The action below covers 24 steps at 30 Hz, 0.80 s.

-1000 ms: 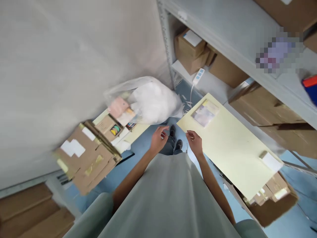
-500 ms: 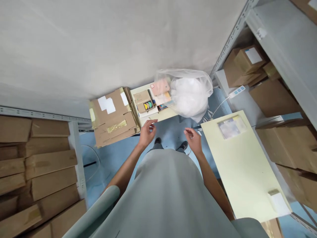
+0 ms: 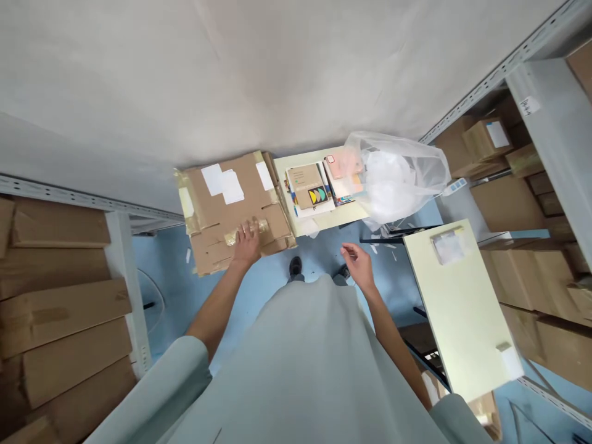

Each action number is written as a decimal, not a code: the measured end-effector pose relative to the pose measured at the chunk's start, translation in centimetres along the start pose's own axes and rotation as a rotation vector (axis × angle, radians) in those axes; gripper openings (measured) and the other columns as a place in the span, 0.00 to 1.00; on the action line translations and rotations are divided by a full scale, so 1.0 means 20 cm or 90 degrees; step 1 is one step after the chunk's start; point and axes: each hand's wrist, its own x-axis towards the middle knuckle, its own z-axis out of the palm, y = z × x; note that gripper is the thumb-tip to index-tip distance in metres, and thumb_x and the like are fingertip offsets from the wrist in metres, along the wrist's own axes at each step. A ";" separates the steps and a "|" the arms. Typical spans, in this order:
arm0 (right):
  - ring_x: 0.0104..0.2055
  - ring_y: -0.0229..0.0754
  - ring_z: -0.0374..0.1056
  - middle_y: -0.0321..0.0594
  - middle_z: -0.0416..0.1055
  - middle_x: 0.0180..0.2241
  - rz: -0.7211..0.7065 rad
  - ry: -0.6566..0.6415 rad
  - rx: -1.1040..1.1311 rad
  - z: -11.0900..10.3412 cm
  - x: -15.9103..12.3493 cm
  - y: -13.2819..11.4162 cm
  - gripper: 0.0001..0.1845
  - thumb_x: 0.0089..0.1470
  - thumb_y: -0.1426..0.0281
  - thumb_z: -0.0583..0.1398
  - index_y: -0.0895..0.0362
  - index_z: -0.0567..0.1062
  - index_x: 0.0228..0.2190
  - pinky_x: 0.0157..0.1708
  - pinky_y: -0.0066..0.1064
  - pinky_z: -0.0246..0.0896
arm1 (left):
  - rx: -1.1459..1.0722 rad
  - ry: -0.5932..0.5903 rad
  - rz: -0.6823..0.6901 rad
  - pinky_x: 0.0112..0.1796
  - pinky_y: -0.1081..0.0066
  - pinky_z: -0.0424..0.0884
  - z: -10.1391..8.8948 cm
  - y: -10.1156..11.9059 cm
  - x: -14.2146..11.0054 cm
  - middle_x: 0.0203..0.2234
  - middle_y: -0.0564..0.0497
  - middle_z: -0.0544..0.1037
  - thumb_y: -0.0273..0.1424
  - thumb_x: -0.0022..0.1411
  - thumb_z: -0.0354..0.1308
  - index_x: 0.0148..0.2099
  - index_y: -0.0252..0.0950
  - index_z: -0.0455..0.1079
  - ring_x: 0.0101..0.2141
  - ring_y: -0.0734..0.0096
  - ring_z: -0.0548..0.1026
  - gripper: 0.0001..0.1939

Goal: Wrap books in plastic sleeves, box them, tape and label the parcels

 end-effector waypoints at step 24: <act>0.47 0.55 0.86 0.49 0.89 0.45 -0.058 -0.046 -0.008 0.58 0.03 -0.30 0.27 0.64 0.43 0.65 0.52 0.86 0.45 0.53 0.49 0.82 | -0.266 0.280 0.062 0.62 0.50 0.76 -0.76 -0.47 -0.17 0.57 0.38 0.87 0.26 0.67 0.57 0.68 0.38 0.80 0.55 0.46 0.85 0.30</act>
